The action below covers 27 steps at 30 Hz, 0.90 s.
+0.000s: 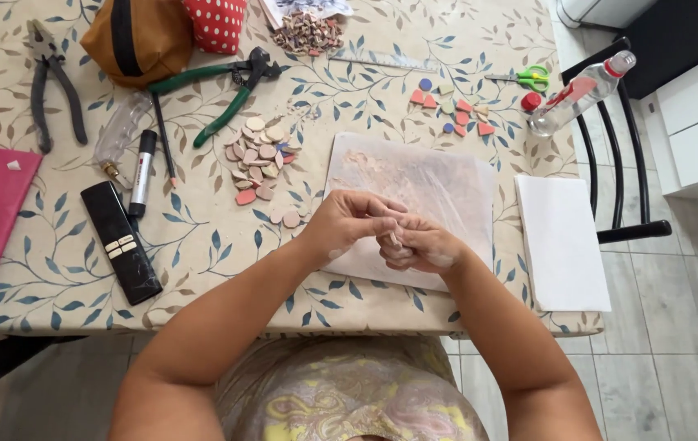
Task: Sanding small wooden craft pieces by rubbing them against a sheet of sandpaper on a table.
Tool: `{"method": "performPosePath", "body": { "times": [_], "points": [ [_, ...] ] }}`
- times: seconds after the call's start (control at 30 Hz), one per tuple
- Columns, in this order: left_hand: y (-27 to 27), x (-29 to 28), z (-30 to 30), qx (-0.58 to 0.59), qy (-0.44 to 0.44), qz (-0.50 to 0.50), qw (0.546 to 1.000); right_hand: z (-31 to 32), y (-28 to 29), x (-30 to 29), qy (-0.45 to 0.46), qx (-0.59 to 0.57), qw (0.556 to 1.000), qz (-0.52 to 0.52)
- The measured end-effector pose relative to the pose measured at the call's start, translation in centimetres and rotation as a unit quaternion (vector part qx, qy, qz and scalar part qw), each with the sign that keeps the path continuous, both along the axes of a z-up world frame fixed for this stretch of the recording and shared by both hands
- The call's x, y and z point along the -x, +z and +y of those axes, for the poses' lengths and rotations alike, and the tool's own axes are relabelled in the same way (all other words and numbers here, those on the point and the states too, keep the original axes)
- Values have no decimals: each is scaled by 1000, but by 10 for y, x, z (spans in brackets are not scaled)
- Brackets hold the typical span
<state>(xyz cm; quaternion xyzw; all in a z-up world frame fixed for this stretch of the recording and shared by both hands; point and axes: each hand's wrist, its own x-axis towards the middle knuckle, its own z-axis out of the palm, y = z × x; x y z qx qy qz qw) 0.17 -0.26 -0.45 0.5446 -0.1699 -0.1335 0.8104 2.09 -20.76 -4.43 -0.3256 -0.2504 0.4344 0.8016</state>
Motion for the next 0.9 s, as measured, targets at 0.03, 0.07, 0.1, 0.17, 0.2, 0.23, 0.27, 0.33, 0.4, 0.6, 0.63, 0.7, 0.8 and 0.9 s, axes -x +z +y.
{"method": "performPosePath", "body": {
  "times": [0.03, 0.07, 0.1, 0.17, 0.2, 0.23, 0.27, 0.33, 0.4, 0.6, 0.63, 0.7, 0.8, 0.9],
  "points": [
    [4, 1, 1, 1, 1, 3, 1000, -1, -6, 0, 1, 1, 1000, 3],
    [7, 2, 1, -4, 0, 16, 1000, -1, -13, 0, 7, -13, 1000, 14],
    [12, 1, 2, -8, 2, 26, 1000, -2, -18, -3, 14, -27, 999, 23],
    [13, 3, 4, -5, -9, 28, 1000, -2, -21, -1, 16, -40, 998, 36],
    [15, 4, 5, -4, -23, 28, 999, -3, -23, 0, 15, -55, 997, 47],
    [15, 4, 5, -4, -23, 29, 999, -4, -24, 0, 16, -55, 997, 47],
    [16, 3, 5, 3, -38, 17, 999, -6, -26, 1, 19, -62, 996, 55],
    [15, 1, 5, 9, -55, 5, 998, -8, -29, 0, 20, -70, 995, 62],
    [10, 0, 4, 23, -49, -3, 998, -11, -33, 1, 18, -79, 994, 75],
    [13, -1, 4, -14, -19, 17, 1000, -4, -17, 5, -1, -41, 997, 60],
    [11, -1, 3, -15, -19, 19, 1000, -3, -14, 6, -1, -42, 997, 62],
    [6, -1, 3, -22, -10, 39, 999, -1, -8, 7, -11, -19, 998, 57],
    [17, 1, 4, -35, 2, 46, 998, -4, -16, 8, -21, -9, 998, 56],
    [21, 3, 1, 10, 2, 58, 998, 2, -2, 13, -42, -11, 998, 48]
  ]
}}
